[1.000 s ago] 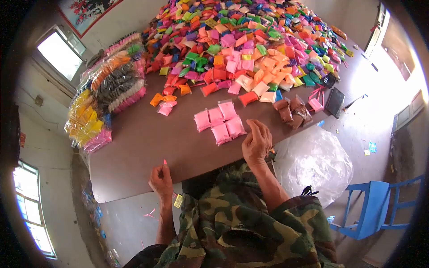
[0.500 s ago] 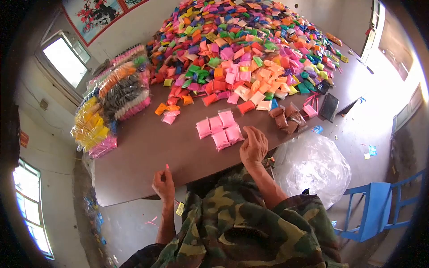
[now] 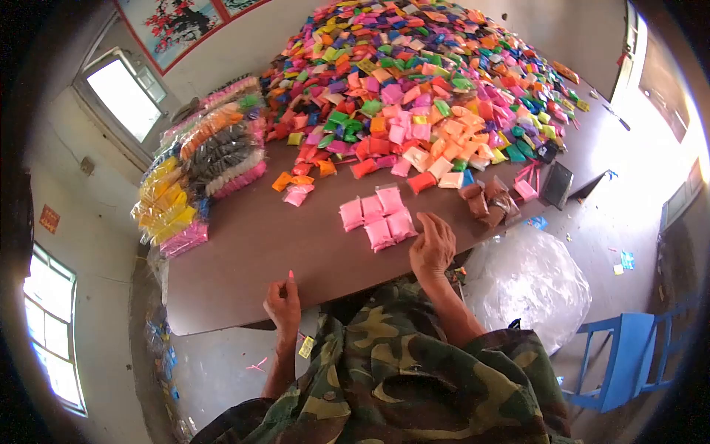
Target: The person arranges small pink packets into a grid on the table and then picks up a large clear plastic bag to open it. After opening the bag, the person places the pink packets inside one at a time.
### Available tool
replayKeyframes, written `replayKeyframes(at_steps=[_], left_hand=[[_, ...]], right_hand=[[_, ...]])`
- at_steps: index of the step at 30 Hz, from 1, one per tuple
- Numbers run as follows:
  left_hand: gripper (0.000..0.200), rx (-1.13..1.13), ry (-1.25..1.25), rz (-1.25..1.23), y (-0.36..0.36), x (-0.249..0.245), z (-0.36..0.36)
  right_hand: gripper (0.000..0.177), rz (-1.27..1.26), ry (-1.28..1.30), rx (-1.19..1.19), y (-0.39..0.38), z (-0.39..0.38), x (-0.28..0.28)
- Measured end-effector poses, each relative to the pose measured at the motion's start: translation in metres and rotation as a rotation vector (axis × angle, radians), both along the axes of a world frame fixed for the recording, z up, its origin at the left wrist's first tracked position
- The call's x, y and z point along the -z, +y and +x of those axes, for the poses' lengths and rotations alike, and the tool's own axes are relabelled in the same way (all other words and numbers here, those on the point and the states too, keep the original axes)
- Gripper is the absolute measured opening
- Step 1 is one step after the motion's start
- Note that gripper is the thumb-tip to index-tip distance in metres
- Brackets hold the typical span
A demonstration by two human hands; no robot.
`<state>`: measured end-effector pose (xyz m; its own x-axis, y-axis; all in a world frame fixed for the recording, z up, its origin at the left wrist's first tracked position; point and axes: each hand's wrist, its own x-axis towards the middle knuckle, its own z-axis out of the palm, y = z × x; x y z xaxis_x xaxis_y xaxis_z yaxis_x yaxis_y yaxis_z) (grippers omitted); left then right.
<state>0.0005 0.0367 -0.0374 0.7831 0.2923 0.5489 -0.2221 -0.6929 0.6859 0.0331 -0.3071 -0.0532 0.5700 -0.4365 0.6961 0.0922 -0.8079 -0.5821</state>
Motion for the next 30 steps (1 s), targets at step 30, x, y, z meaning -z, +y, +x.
replayKeyframes(at_steps=[30], left_hand=[[0.015, -0.034, 0.029, -0.073, -0.006, -0.007, -0.006]], right_hand=[[0.049, -0.339, 0.303, -0.651, 0.195, 0.195, -0.051]])
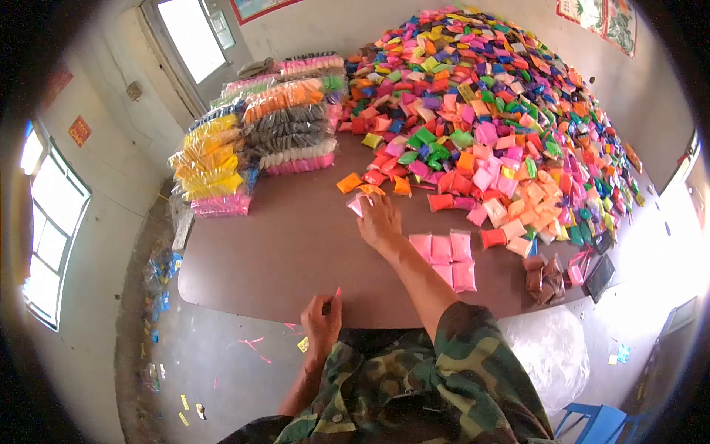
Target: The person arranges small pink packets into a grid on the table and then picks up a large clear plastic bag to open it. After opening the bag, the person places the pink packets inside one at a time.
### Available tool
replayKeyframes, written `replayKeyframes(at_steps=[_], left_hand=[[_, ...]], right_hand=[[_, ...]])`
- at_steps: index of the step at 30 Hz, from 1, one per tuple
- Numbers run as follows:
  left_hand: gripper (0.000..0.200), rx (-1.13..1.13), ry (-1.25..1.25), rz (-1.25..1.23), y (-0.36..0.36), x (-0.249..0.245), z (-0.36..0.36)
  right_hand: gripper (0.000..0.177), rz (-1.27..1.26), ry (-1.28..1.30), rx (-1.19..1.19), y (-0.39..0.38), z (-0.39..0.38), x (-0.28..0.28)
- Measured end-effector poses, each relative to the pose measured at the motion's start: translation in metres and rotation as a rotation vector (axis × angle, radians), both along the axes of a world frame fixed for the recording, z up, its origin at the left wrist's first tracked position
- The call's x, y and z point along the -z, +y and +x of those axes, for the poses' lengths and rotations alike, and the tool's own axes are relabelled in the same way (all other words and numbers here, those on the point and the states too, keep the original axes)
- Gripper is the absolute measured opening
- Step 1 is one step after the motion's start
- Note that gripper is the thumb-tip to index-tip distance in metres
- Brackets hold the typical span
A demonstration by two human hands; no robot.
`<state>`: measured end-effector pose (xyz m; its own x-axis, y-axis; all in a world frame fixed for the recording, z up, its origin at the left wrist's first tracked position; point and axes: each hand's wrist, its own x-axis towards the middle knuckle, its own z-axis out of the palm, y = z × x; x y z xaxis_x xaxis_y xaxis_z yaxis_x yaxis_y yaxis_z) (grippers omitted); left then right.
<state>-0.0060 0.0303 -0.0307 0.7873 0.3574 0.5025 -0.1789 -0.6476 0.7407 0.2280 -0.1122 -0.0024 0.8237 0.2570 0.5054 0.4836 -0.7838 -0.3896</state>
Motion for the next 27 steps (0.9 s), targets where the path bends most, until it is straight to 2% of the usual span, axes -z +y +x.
replayKeyframes(at_steps=[6, 12, 15, 17, 21, 27], left_hand=[[0.014, -0.014, 0.022, 0.026, 0.001, 0.002, 0.002], [0.014, -0.021, 0.110, -0.152, -0.002, 0.002, 0.001], [0.015, -0.066, 0.177, -0.142, 0.000, -0.008, 0.002], [0.017, -0.088, 0.200, -0.226, -0.001, -0.019, 0.006], [0.019, -0.150, 0.232, -0.288, 0.012, -0.030, 0.027], [0.023, -0.084, 0.229, -0.307, 0.017, -0.054, 0.063]], right_hand=[[0.053, -0.032, 0.021, 0.059, 0.007, 0.011, 0.001], [0.048, -0.048, -0.025, 0.049, 0.011, 0.007, 0.013], [0.048, -0.051, -0.043, 0.006, 0.015, -0.009, 0.022], [0.045, -0.046, -0.026, -0.021, 0.014, -0.024, 0.020], [0.053, -0.033, 0.152, -0.106, 0.008, -0.065, -0.001], [0.068, -0.002, 0.339, -0.214, -0.014, -0.122, -0.004]])
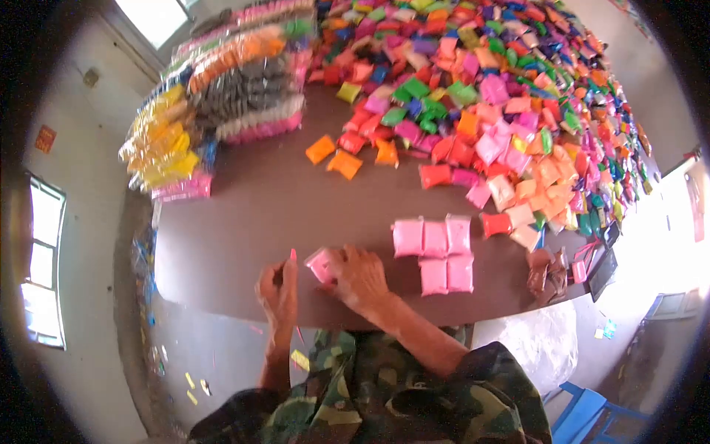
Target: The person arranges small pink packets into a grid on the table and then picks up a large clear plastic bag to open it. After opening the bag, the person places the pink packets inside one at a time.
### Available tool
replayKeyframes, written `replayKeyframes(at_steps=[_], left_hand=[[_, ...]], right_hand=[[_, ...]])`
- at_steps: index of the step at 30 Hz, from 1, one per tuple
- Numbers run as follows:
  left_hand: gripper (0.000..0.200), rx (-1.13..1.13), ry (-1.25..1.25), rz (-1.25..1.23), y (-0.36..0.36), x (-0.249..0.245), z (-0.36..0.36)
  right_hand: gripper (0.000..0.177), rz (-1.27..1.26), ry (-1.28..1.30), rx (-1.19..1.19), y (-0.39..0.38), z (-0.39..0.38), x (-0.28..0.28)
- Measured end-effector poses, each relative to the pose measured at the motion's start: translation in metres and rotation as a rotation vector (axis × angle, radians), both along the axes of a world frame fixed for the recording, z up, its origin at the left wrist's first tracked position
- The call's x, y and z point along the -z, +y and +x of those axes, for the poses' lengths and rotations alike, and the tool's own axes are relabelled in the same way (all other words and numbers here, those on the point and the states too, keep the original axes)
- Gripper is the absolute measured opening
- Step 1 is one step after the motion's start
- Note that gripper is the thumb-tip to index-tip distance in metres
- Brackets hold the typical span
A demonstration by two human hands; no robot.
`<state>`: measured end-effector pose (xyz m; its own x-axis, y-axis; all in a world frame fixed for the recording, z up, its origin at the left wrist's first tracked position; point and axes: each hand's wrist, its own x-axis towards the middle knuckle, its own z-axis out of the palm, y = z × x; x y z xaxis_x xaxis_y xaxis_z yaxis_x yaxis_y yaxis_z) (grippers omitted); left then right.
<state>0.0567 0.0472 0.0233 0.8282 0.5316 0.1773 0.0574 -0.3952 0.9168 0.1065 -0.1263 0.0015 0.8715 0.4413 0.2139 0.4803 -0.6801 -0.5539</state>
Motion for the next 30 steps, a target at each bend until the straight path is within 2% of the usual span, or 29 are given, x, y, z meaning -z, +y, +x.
replayKeyframes(at_steps=[4, 5, 6, 12, 16, 19, 22, 26, 30], left_hand=[[0.025, 0.006, 0.073, -0.035, 0.003, 0.005, 0.001], [0.025, 0.017, 0.104, -0.069, 0.004, 0.007, 0.000], [0.026, 0.030, 0.132, -0.103, 0.005, 0.008, -0.001], [0.020, 0.041, 0.103, -0.043, 0.004, 0.018, -0.008], [0.012, 0.109, 0.039, 0.094, 0.008, 0.023, -0.014], [0.006, 0.199, 0.035, 0.214, 0.012, 0.024, -0.016], [0.004, 0.251, 0.031, 0.265, 0.008, 0.022, -0.018], [0.005, 0.305, 0.033, 0.376, 0.008, 0.020, -0.017], [0.005, 0.331, 0.054, 0.519, 0.014, 0.020, -0.016]], right_hand=[[0.062, 0.113, 0.014, 0.071, -0.016, -0.017, -0.012], [0.051, 0.134, -0.036, 0.116, -0.018, -0.019, -0.013], [0.048, 0.146, -0.066, 0.136, -0.020, -0.018, -0.010], [0.035, 0.153, -0.170, 0.171, -0.023, 0.004, -0.003], [0.041, 0.107, -0.160, 0.178, -0.016, 0.010, -0.006], [0.042, 0.087, -0.257, 0.205, -0.012, 0.002, -0.016], [0.040, 0.138, -0.322, 0.116, -0.013, -0.015, -0.015], [0.039, 0.229, -0.241, -0.110, -0.004, -0.038, 0.002], [0.039, 0.190, -0.223, -0.086, 0.002, -0.041, 0.007]])
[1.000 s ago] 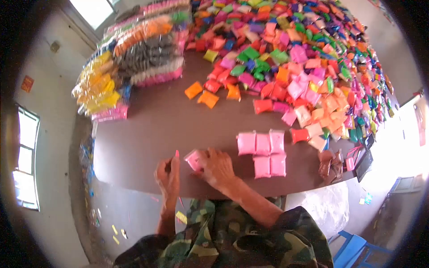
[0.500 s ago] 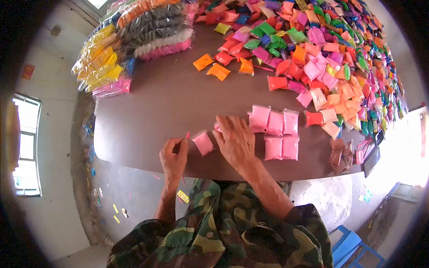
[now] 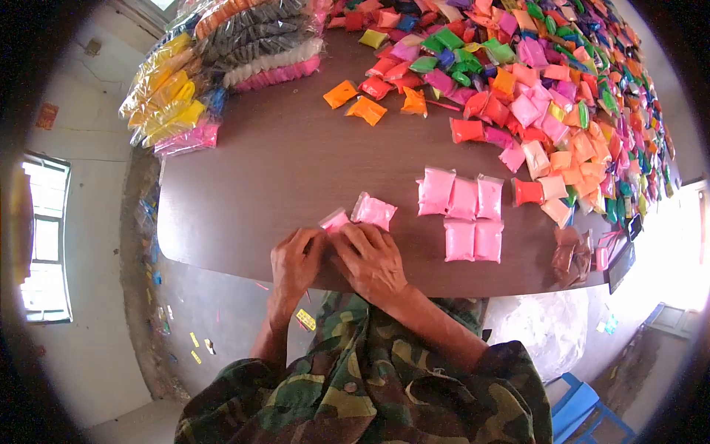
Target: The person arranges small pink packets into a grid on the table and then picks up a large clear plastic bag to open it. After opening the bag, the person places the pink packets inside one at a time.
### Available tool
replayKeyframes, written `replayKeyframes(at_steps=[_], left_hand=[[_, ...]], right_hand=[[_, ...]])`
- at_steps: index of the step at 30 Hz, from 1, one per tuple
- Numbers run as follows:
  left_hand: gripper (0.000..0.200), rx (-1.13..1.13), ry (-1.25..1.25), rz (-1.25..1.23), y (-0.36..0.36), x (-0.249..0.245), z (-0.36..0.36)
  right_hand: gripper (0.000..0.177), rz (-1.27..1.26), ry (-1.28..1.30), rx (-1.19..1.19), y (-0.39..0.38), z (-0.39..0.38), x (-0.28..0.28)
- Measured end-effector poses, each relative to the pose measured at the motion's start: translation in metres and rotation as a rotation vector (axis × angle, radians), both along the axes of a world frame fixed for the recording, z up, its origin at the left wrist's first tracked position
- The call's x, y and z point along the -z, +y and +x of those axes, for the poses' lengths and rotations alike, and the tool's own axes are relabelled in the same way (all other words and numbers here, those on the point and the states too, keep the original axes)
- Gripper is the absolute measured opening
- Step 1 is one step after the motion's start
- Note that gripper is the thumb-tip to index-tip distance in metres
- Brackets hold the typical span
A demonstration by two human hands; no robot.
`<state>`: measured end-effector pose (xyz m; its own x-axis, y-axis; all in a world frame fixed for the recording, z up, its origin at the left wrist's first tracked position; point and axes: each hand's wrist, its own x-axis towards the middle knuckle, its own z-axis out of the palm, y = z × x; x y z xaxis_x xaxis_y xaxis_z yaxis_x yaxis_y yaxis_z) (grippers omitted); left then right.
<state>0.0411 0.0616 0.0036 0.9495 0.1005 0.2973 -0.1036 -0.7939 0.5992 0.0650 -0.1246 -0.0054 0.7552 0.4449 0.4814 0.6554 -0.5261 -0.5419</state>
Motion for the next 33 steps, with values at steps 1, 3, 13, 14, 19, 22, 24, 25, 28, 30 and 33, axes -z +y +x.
replayKeyframes(at_steps=[1, 3, 13, 14, 19, 22, 24, 25, 28, 30, 33], left_hand=[[0.005, -0.007, 0.021, 0.035, 0.002, -0.002, 0.002], [0.006, -0.017, 0.060, 0.105, 0.004, -0.007, 0.008], [0.008, 0.035, -0.027, 0.012, -0.001, 0.000, -0.007], [0.008, 0.031, -0.017, 0.040, -0.002, 0.004, -0.010], [0.009, 0.002, -0.016, 0.091, 0.004, 0.006, -0.002], [0.009, 0.000, -0.047, 0.070, 0.007, 0.007, 0.002], [0.009, 0.038, -0.082, 0.006, -0.002, 0.001, -0.007], [0.009, 0.062, -0.057, 0.045, -0.006, 0.000, -0.009], [0.011, 0.108, 0.004, 0.128, -0.011, 0.000, -0.016], [0.013, 0.113, 0.010, 0.140, -0.007, 0.000, -0.008], [0.015, 0.126, 0.054, 0.267, 0.002, 0.000, 0.005]], right_hand=[[0.038, 0.001, -0.010, 0.002, 0.001, 0.000, 0.003], [0.038, 0.002, -0.033, 0.011, 0.002, 0.000, 0.009], [0.033, 0.034, -0.078, 0.022, -0.002, -0.011, 0.014], [0.035, 0.037, -0.084, 0.034, -0.003, -0.014, 0.013], [0.036, 0.015, -0.078, 0.057, -0.001, -0.018, 0.014], [0.036, 0.022, -0.077, 0.052, -0.004, -0.019, 0.013], [0.035, 0.016, -0.068, 0.043, -0.006, -0.022, 0.010], [0.036, 0.030, -0.070, 0.037, -0.007, -0.024, 0.010], [0.037, 0.060, -0.068, 0.023, -0.009, -0.031, 0.014], [0.038, 0.067, -0.066, 0.031, -0.008, -0.033, 0.015], [0.037, 0.073, -0.101, 0.038, -0.007, -0.033, 0.012]])
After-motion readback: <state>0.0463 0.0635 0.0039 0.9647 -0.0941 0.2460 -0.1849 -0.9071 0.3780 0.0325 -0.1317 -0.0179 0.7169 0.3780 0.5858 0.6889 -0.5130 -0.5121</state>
